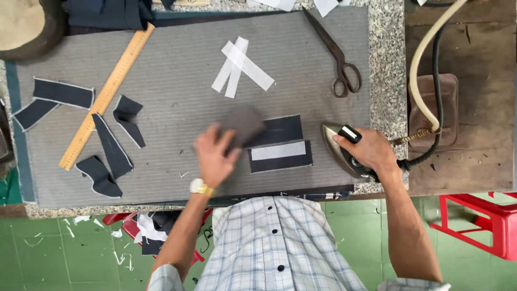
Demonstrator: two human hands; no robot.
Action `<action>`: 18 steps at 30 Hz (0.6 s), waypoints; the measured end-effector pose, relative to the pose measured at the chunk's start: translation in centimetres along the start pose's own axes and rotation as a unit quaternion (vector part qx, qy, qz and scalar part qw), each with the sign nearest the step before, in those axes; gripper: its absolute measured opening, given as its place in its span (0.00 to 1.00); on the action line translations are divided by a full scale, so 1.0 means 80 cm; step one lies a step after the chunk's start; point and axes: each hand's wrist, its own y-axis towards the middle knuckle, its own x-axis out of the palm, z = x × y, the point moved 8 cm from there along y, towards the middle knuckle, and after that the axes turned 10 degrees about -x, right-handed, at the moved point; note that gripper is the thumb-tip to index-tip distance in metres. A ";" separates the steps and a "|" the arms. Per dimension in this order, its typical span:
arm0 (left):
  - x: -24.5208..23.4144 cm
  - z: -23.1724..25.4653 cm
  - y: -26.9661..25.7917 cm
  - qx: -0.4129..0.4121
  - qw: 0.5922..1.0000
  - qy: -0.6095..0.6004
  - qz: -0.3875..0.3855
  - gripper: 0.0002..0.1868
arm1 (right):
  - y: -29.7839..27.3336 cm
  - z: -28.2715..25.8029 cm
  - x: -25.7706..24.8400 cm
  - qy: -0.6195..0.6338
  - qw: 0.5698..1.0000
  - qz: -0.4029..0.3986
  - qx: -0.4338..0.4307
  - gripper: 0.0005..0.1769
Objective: The person irons a dark fabric piece on a worktable, then places white strips on it and irons again. They measure the fabric with a ruler and mark it with a pen, then trim the edges with scissors. The person repeats the process with additional fabric pieces.
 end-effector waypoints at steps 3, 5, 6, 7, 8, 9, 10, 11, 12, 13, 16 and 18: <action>-0.035 -0.107 0.018 -0.136 0.981 0.093 0.104 0.28 | 0.002 0.000 0.000 0.022 1.000 -0.001 0.004 0.34; -0.029 -0.160 0.023 -0.150 0.969 0.143 0.137 0.26 | 0.002 -0.002 0.000 0.011 1.000 -0.004 0.001 0.34; -0.028 -0.186 0.025 -0.163 0.953 0.191 0.168 0.24 | 0.001 -0.002 0.001 0.000 1.000 -0.008 0.000 0.35; -0.034 -0.163 0.042 -0.163 0.953 0.190 0.169 0.24 | 0.002 -0.003 -0.002 0.000 1.000 -0.006 0.000 0.35; -0.036 -0.130 0.061 -0.108 0.968 0.162 0.161 0.17 | 0.003 -0.003 -0.002 0.002 1.000 -0.009 0.003 0.34; -0.037 -0.098 0.074 -0.054 0.978 0.133 0.151 0.12 | 0.002 -0.002 -0.001 0.003 1.000 -0.015 0.007 0.33; -0.004 -0.097 0.096 -0.055 0.978 0.132 0.150 0.12 | 0.002 -0.003 0.000 0.001 1.000 -0.015 0.007 0.33; 0.034 -0.088 0.117 -0.013 0.986 0.103 0.130 0.11 | 0.002 -0.003 0.000 0.002 1.000 -0.014 0.006 0.34; 0.072 -0.078 0.138 0.029 0.991 0.073 0.110 0.11 | 0.003 -0.003 -0.001 0.003 1.000 -0.013 0.005 0.35; 0.074 -0.052 0.157 0.030 0.991 0.070 0.111 0.11 | 0.003 -0.002 0.000 0.001 1.000 -0.011 0.007 0.35; 0.108 0.029 0.210 0.148 0.985 0.076 0.036 0.14 | 0.003 0.000 -0.006 0.009 1.000 0.008 0.004 0.35; 0.145 0.054 0.235 0.231 0.966 0.120 0.005 0.18 | 0.002 -0.002 -0.005 0.006 1.000 0.006 -0.009 0.34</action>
